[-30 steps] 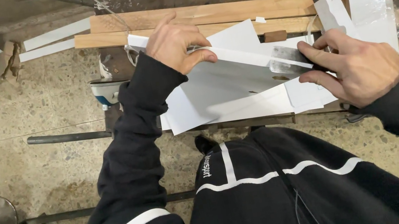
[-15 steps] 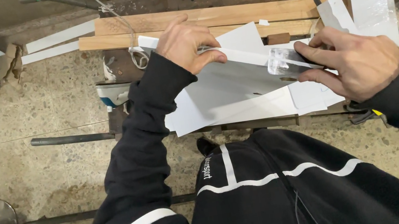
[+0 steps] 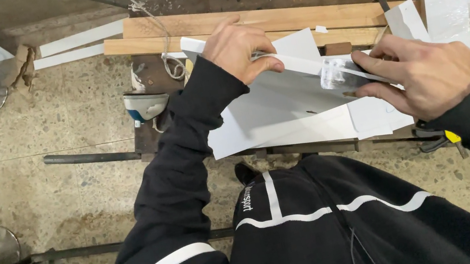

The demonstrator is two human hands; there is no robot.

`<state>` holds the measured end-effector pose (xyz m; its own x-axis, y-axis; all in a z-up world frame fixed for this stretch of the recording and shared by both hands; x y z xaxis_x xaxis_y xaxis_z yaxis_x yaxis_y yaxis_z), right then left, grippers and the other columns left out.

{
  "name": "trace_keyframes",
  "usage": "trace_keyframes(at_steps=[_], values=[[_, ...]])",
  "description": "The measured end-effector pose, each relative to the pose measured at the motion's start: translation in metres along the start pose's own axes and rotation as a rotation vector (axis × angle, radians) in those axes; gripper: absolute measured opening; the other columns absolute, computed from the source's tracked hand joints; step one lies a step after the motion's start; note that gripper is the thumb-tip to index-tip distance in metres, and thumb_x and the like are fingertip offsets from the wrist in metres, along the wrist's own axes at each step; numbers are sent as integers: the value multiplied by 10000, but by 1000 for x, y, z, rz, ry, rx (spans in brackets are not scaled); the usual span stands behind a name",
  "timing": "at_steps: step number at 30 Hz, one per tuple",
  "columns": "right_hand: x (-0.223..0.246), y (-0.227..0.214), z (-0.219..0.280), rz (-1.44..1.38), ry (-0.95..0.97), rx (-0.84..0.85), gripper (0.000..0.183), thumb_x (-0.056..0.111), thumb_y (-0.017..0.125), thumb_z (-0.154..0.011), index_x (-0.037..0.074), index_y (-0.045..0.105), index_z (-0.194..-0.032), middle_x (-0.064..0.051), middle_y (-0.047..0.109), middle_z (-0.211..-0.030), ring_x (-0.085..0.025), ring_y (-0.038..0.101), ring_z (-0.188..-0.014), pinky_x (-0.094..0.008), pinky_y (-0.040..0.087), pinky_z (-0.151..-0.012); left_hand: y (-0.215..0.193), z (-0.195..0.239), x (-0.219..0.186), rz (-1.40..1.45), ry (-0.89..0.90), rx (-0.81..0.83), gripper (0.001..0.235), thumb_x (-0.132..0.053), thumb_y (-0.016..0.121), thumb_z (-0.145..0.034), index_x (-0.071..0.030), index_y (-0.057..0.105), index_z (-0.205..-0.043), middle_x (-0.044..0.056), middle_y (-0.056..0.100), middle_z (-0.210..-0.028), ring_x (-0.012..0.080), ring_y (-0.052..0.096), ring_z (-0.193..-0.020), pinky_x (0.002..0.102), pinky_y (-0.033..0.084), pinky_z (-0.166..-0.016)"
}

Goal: Applying and trimming edge banding on white melamine boards.

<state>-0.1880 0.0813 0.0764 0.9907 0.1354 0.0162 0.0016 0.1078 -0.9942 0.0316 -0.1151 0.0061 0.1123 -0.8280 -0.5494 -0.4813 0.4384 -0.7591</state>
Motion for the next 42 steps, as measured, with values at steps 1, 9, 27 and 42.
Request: trace_keyframes(at_steps=[1,9,27,42], values=[[4,-3,-4,17,2,19,600,486,691,-853,141,688,-1344,-18,669,-982,-188,677,-585,-338,549,-474,0,1,0,6,-7,5,271,-381,841,-827,-115,796,-796,44,737,-787,293,679,-760,564,404,-1089],[8,-10,-11,31,-44,-39,597,521,667,-859,160,681,-1334,-16,674,-980,-203,685,-621,-351,538,-471,-4,0,5,-44,-11,38,341,-449,843,-833,-113,788,-829,50,741,-825,315,671,-817,565,397,-1104],[4,4,-26,4,-26,-28,584,501,667,-870,174,672,-1354,-21,673,-1027,-213,693,-644,-350,556,-498,-27,9,30,-132,-60,34,292,-414,839,-809,-124,804,-796,35,735,-799,295,685,-805,625,339,-1126],[11,2,-40,-6,-40,-4,579,495,648,-888,167,648,-1365,-28,663,-1061,-225,701,-667,-364,566,-517,-25,14,31,-104,-62,-18,279,-410,823,-827,-132,809,-812,36,729,-786,293,686,-811,616,358,-1119]])
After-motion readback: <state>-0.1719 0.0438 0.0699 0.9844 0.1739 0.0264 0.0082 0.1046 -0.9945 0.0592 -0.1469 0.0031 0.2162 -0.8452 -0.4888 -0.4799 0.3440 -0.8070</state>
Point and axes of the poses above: each hand's wrist, its own z-axis away from the middle knuckle, its own y-axis out of the palm, x = y × z, the point moved 2 cm from there along -z, towards the middle knuckle
